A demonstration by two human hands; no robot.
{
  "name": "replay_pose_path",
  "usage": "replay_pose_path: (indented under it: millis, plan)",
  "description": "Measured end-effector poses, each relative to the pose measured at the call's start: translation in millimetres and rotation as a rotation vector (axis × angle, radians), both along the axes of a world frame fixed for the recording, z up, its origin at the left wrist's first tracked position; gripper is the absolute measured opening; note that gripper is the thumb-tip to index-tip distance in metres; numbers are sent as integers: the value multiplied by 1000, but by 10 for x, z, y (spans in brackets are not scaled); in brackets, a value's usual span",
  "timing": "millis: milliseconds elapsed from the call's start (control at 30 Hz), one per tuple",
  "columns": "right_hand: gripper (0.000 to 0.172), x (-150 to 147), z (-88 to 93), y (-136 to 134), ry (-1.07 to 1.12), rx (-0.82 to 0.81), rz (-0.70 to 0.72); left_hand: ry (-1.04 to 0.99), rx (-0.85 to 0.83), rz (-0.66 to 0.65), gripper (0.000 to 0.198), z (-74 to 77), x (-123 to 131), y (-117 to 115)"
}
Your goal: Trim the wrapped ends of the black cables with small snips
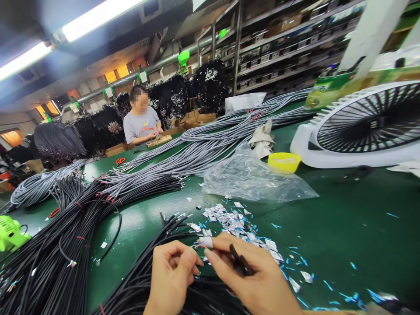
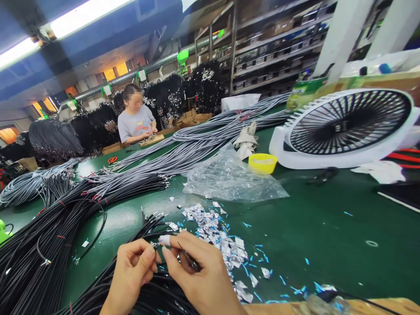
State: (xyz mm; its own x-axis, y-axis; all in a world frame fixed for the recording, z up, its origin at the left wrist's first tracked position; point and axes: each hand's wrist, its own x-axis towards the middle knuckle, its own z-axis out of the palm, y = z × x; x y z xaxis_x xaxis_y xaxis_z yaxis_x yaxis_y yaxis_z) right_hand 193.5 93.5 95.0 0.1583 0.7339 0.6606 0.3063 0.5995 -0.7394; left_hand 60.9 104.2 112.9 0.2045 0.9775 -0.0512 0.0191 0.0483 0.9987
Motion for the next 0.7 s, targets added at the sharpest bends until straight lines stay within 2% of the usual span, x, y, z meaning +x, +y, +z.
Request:
replay_pose_path:
  millis: [300, 467, 700]
  plan:
    - [19, -9, -49, 21, -41, 101, -59, 18, -6, -2, 57, -27, 17, -22]
    - [11, -14, -91, 25, -45, 157, -44, 7, -9, -6, 58, -15, 24, -19]
    - [14, -18, -112, 41, -28, 176, -37, -4, -10, -14, 57, -21, 17, -15]
